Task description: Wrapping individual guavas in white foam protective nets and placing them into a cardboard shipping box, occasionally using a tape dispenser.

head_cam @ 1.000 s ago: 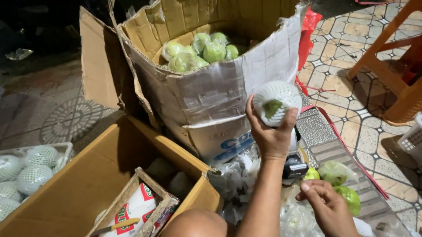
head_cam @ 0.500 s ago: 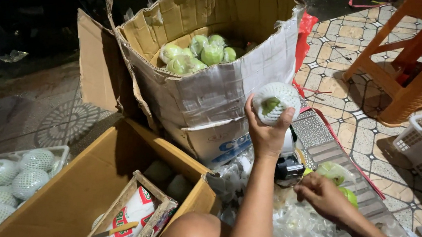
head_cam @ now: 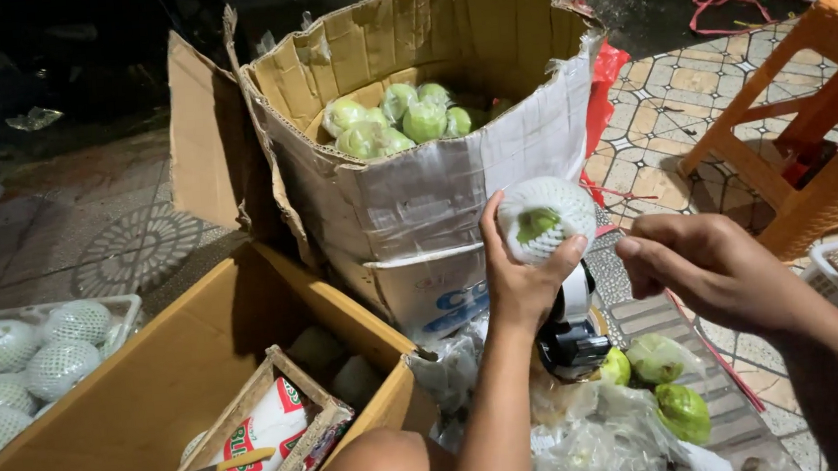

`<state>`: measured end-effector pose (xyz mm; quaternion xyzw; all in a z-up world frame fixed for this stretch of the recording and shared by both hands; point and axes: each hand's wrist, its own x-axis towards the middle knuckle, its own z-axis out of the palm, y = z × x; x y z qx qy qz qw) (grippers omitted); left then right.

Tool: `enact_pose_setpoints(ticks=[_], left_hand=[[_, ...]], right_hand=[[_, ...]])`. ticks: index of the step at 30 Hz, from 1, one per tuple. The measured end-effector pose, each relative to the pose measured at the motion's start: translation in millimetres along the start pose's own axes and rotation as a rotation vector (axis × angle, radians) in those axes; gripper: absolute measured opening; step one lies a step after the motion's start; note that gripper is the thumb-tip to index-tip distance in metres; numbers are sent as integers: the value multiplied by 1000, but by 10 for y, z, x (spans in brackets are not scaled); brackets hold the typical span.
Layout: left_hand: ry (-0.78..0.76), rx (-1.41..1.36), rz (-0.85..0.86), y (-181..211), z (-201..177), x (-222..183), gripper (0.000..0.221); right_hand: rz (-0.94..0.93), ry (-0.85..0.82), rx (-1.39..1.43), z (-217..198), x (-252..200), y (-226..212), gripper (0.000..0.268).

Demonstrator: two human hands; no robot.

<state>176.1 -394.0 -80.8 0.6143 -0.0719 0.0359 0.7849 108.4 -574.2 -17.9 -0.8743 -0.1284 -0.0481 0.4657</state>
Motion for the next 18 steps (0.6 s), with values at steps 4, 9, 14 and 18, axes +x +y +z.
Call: enact_pose_setpoints(ticks=[4, 9, 14, 18], left_hand=[[-42, 21, -30, 132, -131, -21, 106], [-4, 86, -98, 256, -206, -23, 101], [-49, 73, -85, 208, -244, -2, 105], [0, 155, -105, -29, -284, 67, 109]], right_hand=[[-50, -27, 17, 145, 174, 4, 42], [5, 30, 73, 287, 273, 61, 42], [23, 83, 100, 400, 376, 57, 42], [41, 179, 93, 504, 470, 56, 47]])
